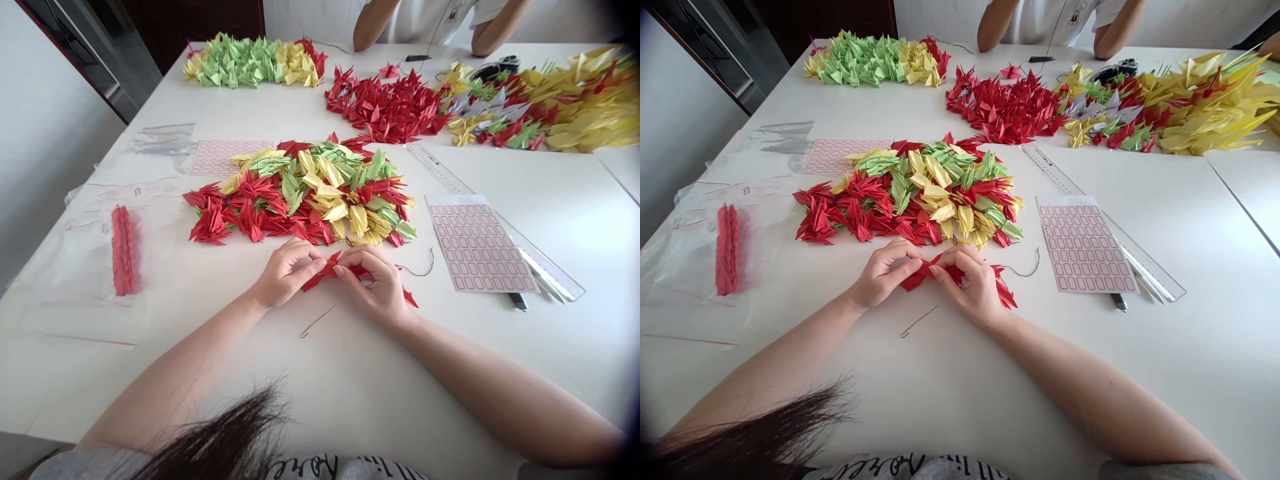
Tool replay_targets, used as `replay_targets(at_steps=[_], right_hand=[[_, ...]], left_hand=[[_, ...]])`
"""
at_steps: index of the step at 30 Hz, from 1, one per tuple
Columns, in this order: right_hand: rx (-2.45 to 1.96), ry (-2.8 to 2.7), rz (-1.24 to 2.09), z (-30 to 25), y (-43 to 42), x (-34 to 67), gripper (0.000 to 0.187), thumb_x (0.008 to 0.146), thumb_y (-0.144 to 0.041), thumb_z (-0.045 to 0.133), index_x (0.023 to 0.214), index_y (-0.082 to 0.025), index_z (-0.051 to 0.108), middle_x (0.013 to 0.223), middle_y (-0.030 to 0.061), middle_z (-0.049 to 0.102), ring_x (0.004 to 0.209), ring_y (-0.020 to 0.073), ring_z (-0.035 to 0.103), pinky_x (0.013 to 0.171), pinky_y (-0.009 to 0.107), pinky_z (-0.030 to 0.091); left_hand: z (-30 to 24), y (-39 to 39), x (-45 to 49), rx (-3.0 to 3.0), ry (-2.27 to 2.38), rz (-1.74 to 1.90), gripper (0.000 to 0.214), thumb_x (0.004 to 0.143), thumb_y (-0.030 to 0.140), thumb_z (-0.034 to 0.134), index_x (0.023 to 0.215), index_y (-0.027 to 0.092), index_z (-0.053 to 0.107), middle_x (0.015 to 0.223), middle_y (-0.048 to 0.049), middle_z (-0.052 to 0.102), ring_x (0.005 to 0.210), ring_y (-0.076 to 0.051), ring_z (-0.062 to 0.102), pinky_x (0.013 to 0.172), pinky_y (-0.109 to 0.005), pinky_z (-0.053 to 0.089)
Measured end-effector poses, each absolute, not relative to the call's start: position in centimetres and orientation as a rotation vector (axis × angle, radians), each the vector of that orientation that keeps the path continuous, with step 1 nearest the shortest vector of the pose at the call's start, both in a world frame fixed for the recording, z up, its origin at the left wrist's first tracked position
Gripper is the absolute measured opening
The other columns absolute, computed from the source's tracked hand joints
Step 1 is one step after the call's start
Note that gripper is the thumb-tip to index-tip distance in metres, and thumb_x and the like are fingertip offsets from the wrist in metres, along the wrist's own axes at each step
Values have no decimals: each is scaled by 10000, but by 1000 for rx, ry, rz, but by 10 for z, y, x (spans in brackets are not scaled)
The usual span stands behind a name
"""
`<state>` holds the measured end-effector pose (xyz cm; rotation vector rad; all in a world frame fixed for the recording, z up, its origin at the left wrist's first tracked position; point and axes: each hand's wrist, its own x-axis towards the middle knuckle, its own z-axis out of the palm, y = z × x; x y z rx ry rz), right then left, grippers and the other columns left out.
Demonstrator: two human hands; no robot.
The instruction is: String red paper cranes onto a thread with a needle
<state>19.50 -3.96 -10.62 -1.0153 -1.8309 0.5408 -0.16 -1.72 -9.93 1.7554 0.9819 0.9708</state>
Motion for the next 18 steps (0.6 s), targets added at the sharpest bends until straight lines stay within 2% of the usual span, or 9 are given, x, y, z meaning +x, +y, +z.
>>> replay_targets(at_steps=[3,7,11,14,16,18], right_hand=[[-1007,-1881,529,-106,-39,196,101,962,-231,608,873,-206,650,884,72,688,823,198,671,725,348,578],[-964,-2017,466,-109,-38,196,103,954,-272,631,1016,-203,675,997,103,691,902,225,675,786,385,583],[-963,-2006,382,-113,-35,197,44,939,-247,657,944,-204,658,964,85,686,865,210,657,757,363,573],[-984,-1994,361,-114,-35,198,67,939,-234,651,888,-202,622,954,80,687,867,205,655,752,357,571],[-985,-2008,388,-114,-35,198,33,946,-235,633,938,-207,620,1006,92,699,930,221,668,807,389,576],[-988,-2028,424,-115,-35,197,96,942,-248,635,1031,-215,620,1079,104,711,1012,246,674,889,444,568]], left_hand=[[-102,-16,0,1782,990,1043,289,831,459,741,695,212,678,739,-32,675,779,-198,558,814,-345,449],[-105,-15,-1,1679,998,1072,333,823,491,748,659,210,676,718,-35,653,782,-195,566,802,-337,460],[-106,-14,-2,1568,1022,1078,337,814,483,753,656,197,670,689,-17,611,736,-171,543,769,-321,446],[-107,-14,-2,1495,1032,1094,351,808,483,751,652,182,659,680,-10,604,699,-152,533,741,-312,440],[-107,-13,-2,1472,1040,1097,363,797,496,756,649,175,671,676,-17,616,689,-149,540,725,-311,446],[-106,-13,-3,1453,1044,1087,374,784,520,761,659,173,698,673,-25,635,676,-151,550,697,-308,459]])
